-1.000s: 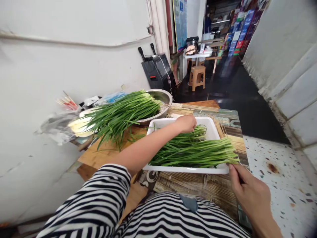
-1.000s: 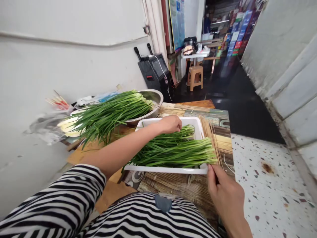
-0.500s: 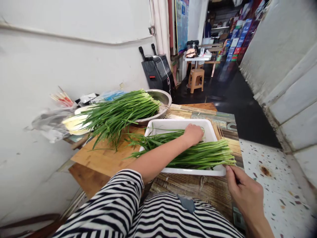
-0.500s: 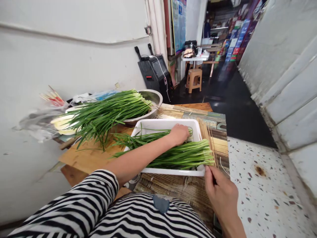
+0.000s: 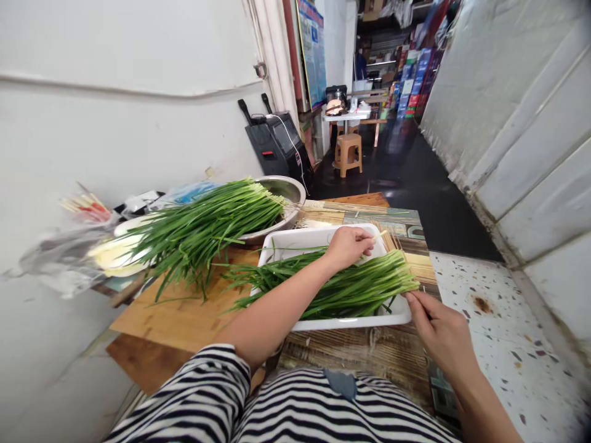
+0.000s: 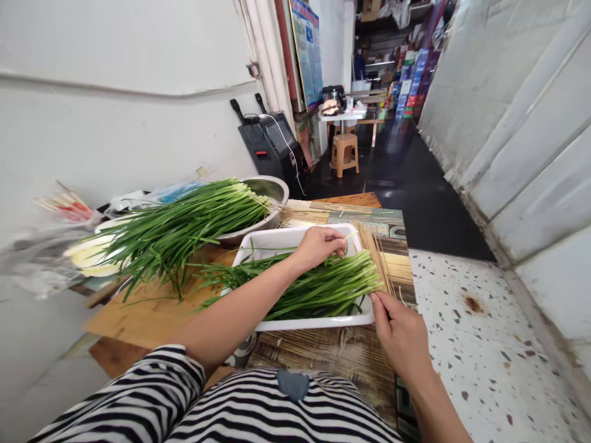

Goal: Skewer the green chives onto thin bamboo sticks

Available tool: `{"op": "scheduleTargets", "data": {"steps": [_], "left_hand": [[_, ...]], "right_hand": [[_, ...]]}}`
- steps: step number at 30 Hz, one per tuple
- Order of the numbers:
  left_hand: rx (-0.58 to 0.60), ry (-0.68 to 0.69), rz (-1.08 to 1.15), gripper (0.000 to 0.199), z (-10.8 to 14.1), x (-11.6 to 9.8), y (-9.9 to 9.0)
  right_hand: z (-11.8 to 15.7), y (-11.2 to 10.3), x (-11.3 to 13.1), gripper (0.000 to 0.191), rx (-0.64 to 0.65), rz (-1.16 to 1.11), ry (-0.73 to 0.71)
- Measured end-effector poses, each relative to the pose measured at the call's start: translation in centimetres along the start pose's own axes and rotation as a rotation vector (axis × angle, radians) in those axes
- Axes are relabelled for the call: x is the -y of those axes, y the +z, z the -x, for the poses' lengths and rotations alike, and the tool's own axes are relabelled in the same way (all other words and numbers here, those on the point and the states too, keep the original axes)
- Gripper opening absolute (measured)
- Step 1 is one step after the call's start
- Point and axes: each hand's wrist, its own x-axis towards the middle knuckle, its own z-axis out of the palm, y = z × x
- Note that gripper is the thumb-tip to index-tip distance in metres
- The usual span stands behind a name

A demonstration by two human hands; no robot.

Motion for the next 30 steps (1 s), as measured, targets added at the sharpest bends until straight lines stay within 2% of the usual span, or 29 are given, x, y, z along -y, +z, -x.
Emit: {"op": "scheduleTargets", "data": {"steps": [4, 13, 21, 30], "left_hand": [[-0.029, 0.057, -0.059, 0.015, 0.06, -0.16, -0.03], [-0.053, 0.034, -0.013, 0.017, 0.20, -0.22, -0.06], [-0.021, 0.010, 0.050, 0.021, 0.13, -0.01, 0.19], [-0.038, 0.096, 0.034, 0.023, -0.03, 0.44, 0.19]], "right_hand": [[-0.13, 0.08, -0.10, 0.039, -0.006, -0.029, 0.019], [-0.08, 0.05, 0.01, 0.036, 0.001, -0.051, 0.045], [-0.05, 0.10, 0.09, 0.034, -0.002, -0.068, 0.055], [0.04, 0.09, 0.15, 0.035, -0.002, -0.050, 0.058]]}}
